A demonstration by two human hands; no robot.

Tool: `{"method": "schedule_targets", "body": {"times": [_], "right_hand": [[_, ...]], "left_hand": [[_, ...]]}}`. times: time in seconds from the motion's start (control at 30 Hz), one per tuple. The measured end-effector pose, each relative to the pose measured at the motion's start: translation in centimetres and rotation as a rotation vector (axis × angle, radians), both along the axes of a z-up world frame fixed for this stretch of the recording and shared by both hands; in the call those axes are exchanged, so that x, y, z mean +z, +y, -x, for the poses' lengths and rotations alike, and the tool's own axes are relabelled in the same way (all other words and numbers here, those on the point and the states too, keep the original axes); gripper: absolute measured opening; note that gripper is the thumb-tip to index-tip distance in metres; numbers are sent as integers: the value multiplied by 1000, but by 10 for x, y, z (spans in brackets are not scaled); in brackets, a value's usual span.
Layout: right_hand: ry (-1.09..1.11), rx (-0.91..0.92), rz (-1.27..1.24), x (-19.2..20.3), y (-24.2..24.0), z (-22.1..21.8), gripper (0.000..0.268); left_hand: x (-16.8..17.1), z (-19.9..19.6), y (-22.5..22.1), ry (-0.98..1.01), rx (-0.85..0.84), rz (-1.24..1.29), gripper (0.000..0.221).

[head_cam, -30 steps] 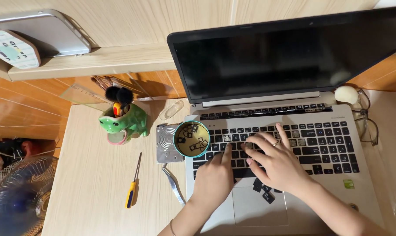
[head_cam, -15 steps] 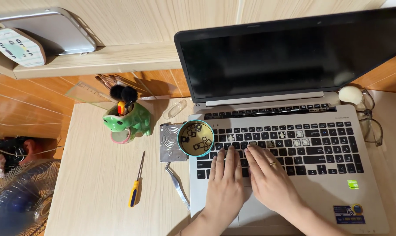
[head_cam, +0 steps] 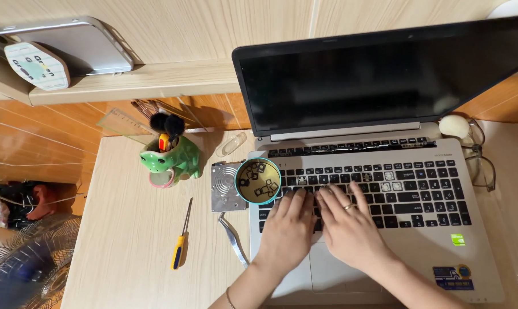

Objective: Replacing individual keys on a laptop keyboard at a repair bench.

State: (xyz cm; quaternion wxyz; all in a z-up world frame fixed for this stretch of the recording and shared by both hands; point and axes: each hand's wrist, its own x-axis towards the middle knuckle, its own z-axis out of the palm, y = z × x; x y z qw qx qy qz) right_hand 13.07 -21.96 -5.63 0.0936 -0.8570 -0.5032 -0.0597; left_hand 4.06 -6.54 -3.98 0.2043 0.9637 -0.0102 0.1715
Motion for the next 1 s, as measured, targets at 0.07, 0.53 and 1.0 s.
{"method": "schedule_targets", "body": {"times": [0.07,0.53,1.0], "right_hand": [[89,-16,-38,2,-5,-11,40],[-87,0,368,9,11,-3,26],[-21,-1,217,7,10,-31,37]], "left_hand": [[2,1,4,29,0,79,40],[27,24,16,25,22,409,39],[32,48,26,45,44,535,39]]}}
